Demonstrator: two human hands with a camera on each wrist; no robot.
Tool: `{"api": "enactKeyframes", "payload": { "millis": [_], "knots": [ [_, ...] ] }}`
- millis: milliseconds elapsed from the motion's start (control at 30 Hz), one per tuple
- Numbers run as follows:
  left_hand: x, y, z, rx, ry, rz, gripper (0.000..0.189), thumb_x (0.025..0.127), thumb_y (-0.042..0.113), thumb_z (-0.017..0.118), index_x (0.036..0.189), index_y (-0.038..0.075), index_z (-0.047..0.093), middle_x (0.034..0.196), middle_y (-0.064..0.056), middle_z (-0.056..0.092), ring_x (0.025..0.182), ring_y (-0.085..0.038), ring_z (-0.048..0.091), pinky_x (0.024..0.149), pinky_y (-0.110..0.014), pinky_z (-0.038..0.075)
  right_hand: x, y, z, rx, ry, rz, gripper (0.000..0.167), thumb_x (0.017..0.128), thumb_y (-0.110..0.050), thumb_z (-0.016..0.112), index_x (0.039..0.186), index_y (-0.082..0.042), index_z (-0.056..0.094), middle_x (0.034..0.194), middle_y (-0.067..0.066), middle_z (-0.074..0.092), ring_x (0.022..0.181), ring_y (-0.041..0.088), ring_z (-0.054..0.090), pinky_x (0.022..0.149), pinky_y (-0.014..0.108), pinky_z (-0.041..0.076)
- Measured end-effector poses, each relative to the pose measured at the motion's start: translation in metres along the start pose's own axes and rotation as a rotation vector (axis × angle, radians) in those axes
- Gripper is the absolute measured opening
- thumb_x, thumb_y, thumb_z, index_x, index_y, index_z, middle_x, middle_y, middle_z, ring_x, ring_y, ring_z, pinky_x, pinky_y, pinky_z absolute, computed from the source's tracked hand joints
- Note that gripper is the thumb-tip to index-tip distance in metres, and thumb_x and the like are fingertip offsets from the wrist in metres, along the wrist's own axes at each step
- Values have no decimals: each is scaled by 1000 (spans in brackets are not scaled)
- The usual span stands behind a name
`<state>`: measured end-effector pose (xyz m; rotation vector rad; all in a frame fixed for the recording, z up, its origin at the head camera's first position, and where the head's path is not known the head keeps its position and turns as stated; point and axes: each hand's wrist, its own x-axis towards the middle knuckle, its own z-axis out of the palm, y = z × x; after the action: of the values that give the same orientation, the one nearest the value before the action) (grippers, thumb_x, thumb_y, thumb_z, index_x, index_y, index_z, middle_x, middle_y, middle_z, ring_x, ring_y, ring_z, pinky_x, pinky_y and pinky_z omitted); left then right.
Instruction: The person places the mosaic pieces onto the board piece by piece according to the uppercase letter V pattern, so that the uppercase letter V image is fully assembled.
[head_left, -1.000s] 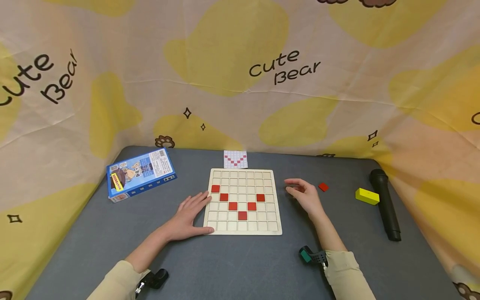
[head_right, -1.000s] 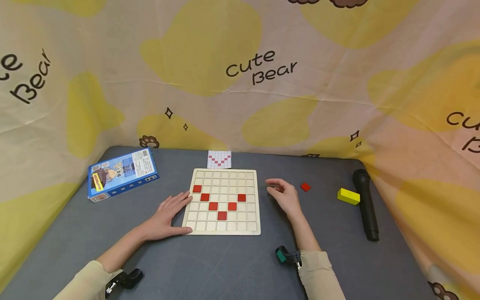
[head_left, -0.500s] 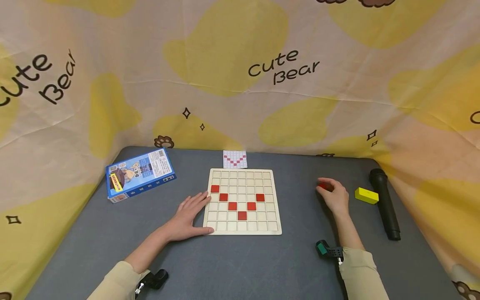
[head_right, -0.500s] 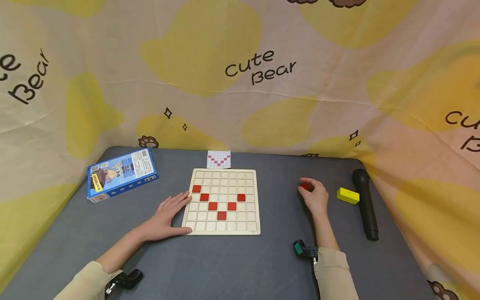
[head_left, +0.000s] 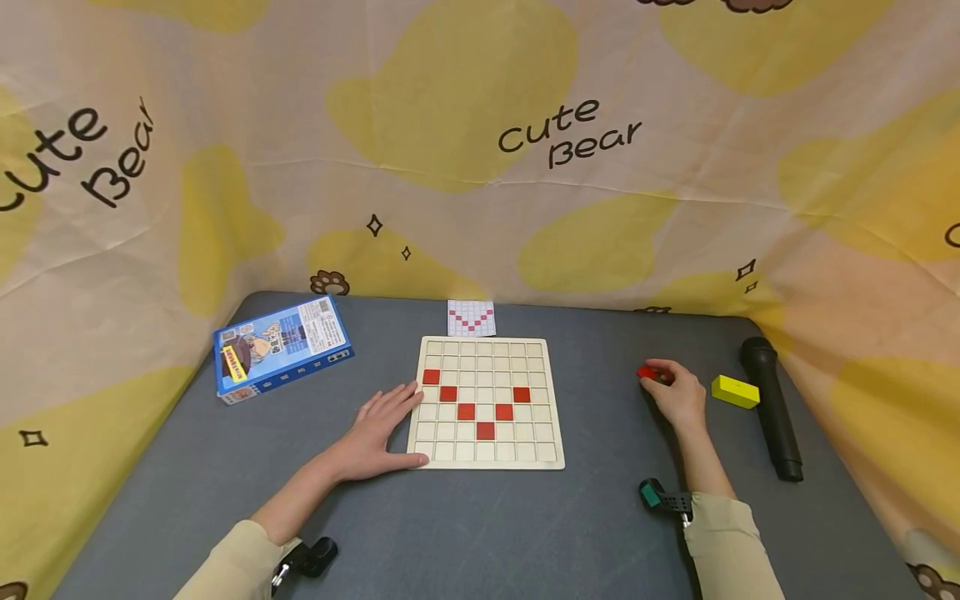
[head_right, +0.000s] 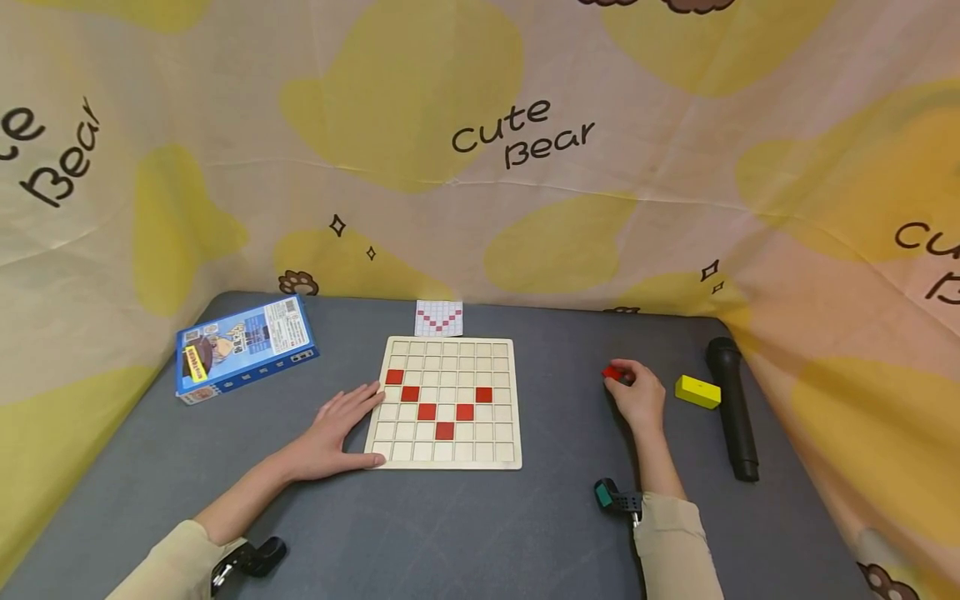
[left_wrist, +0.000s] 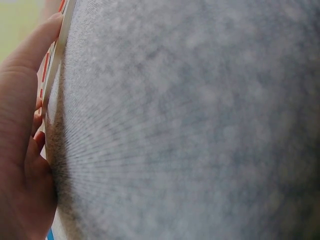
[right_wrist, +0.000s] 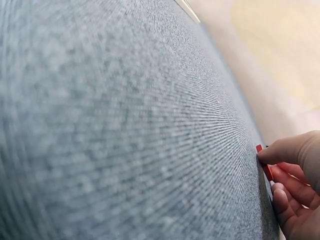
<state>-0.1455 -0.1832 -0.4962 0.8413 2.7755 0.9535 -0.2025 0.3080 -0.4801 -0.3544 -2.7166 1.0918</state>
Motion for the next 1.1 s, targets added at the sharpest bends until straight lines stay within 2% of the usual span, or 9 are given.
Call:
{"api": "enactKeyframes", "payload": {
  "millis": [167, 333, 500, 733, 867, 1100],
  "knots": [
    [0, -1, 0, -2, 5, 4, 94, 82, 56, 71, 152, 7, 33, 160, -11, 23, 146, -33, 18, 113, -58, 7, 0, 0, 1, -5, 6, 0, 36, 90, -17, 69, 122, -4, 64, 109, 21, 64, 97, 34, 53, 79, 40, 36],
    [0, -1, 1, -1, 9, 7, 94, 82, 56, 70, 152, 7, 33, 160, -11, 24, 146, -34, 18, 113, -58, 7, -4, -5, 4, 18, -12, -16, 36, 89, -17, 69, 124, -5, 64, 106, 20, 66, 93, 31, 54, 75, 37, 38],
    [0, -2, 1, 5, 16, 10, 94, 82, 56, 71, 152, 7, 33, 159, -12, 24, 145, -34, 19, 112, -59, 8, -9, -19, 14, 69, -55, -54, 36, 89, -18, 71, 124, -9, 66, 104, 16, 68, 91, 27, 56, 73, 34, 40],
    [-1, 0, 0, 0, 2, 0, 95, 81, 56, 71, 153, 8, 32, 160, -10, 22, 146, -33, 17, 114, -57, 6, -15, -44, 34, 131, -94, -124, 35, 87, -18, 74, 120, -10, 68, 95, 12, 70, 83, 20, 56, 64, 28, 40],
    [-1, 0, 0, 6, -3, -2, 95, 81, 57, 71, 153, 8, 31, 161, -9, 21, 147, -32, 16, 114, -57, 6, -18, -56, 48, 158, -129, -144, 33, 86, -17, 75, 118, -12, 69, 93, 9, 69, 83, 19, 57, 65, 27, 41],
    [0, 0, 0, 8, -2, -4, 94, 82, 57, 70, 153, 8, 32, 160, -10, 22, 146, -33, 17, 113, -57, 6, -25, -74, 69, 165, -241, -230, 32, 85, -17, 76, 117, -14, 70, 94, 5, 69, 87, 20, 58, 73, 32, 44]
  ]
}}
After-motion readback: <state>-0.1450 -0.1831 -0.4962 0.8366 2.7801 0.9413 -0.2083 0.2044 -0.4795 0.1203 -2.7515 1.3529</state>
